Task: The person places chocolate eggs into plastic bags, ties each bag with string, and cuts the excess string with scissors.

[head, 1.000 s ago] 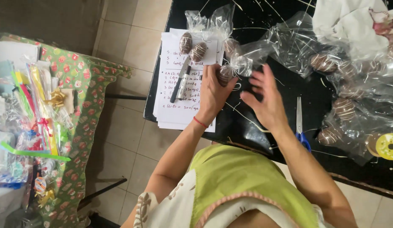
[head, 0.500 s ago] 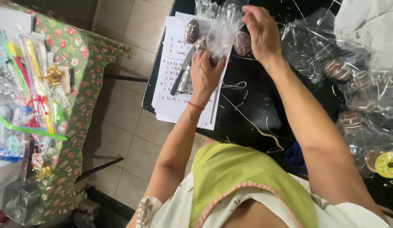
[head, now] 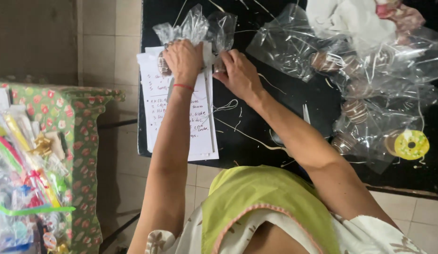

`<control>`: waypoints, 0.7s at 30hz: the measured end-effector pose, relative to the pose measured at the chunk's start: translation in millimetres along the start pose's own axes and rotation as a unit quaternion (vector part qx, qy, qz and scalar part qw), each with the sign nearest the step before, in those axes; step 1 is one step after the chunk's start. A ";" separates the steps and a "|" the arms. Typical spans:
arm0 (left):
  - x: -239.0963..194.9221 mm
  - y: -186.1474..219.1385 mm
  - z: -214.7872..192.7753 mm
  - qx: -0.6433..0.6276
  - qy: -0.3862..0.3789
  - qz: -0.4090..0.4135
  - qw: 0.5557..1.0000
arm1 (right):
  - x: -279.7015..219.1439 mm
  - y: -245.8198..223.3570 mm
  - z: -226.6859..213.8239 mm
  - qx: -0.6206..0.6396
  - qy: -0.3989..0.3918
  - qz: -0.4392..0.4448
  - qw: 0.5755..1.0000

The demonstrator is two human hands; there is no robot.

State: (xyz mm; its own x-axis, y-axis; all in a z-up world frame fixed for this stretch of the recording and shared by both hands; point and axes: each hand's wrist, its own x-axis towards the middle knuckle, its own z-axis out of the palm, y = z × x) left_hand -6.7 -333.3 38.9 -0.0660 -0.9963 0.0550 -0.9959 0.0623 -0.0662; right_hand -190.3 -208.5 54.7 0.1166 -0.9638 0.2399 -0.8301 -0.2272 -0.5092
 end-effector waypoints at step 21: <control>-17.3 258.2 -13.0 -0.095 0.050 0.345 0.932 | -179.1 71.7 -164.8 -0.047 0.183 0.218 0.957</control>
State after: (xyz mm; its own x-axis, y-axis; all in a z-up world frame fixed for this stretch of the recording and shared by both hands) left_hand -263.4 -299.2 33.7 -0.6911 -0.7054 0.1574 -0.7066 0.7052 0.0578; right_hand -360.6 -29.2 111.5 -0.4366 -0.8467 0.3042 -0.8043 0.2159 -0.5536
